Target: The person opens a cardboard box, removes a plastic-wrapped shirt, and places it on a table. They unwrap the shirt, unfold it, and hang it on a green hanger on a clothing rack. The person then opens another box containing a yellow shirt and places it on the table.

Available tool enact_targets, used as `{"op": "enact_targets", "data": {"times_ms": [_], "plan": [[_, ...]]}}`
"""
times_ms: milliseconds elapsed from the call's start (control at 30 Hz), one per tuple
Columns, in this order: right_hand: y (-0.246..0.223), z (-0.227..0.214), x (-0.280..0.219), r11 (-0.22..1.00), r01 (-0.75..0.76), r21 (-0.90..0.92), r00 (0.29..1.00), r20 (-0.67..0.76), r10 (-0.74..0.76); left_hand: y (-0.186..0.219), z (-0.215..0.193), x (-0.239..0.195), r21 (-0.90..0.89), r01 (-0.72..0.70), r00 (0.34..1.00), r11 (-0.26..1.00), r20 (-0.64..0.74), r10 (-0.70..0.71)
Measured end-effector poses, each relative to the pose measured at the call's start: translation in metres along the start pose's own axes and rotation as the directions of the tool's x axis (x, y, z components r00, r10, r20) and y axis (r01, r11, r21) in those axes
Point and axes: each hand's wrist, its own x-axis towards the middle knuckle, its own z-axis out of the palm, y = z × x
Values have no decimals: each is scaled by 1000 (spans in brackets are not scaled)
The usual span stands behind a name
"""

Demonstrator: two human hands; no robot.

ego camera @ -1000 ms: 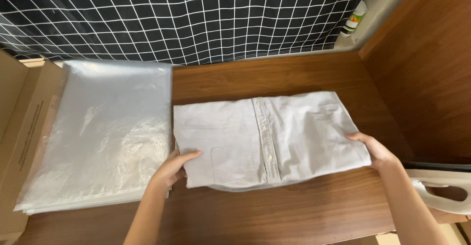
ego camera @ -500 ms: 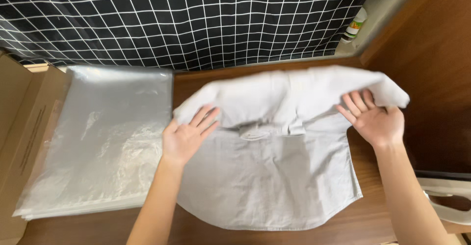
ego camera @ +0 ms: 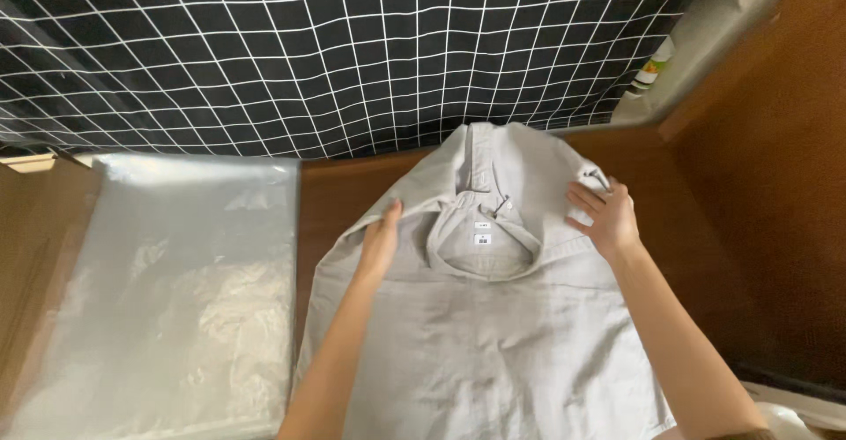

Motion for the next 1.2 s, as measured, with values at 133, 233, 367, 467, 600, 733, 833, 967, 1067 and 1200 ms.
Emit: {"op": "enact_targets", "data": {"times_ms": [133,233,367,467,600,733,833,967,1067,1200], "plan": [[58,-16,57,978,70,-196,992,-92,-89,-23,18,30,266,86,996,960,-29,-81],[77,-9,54,866,142,-479,918,-264,-297,17,19,-5,435,-30,993,900,-89,76],[110,-29,57,522,271,-809,839,-67,-540,-13,22,-3,665,-155,968,730,-46,247],[112,-21,41,75,417,-906,681,257,-686,-55,24,18,732,-315,869,604,-33,494],[110,-22,36,-223,332,-916,686,397,-610,-47,23,0,731,-409,760,546,-57,647],[106,-23,24,-215,337,-917,725,399,-561,-79,27,7,848,-335,660,411,-101,745],[107,-26,23,-207,346,-915,735,401,-546,-82,33,-4,890,-295,616,349,-102,781],[111,-32,19,-206,360,-910,735,413,-537,-96,38,-17,928,-180,657,326,-133,742],[115,-36,15,-214,372,-903,723,426,-544,-105,37,-23,927,-173,665,334,-140,734],[118,-41,5,-208,397,-894,715,443,-541,-112,37,-38,925,-149,712,350,-145,687]]}}
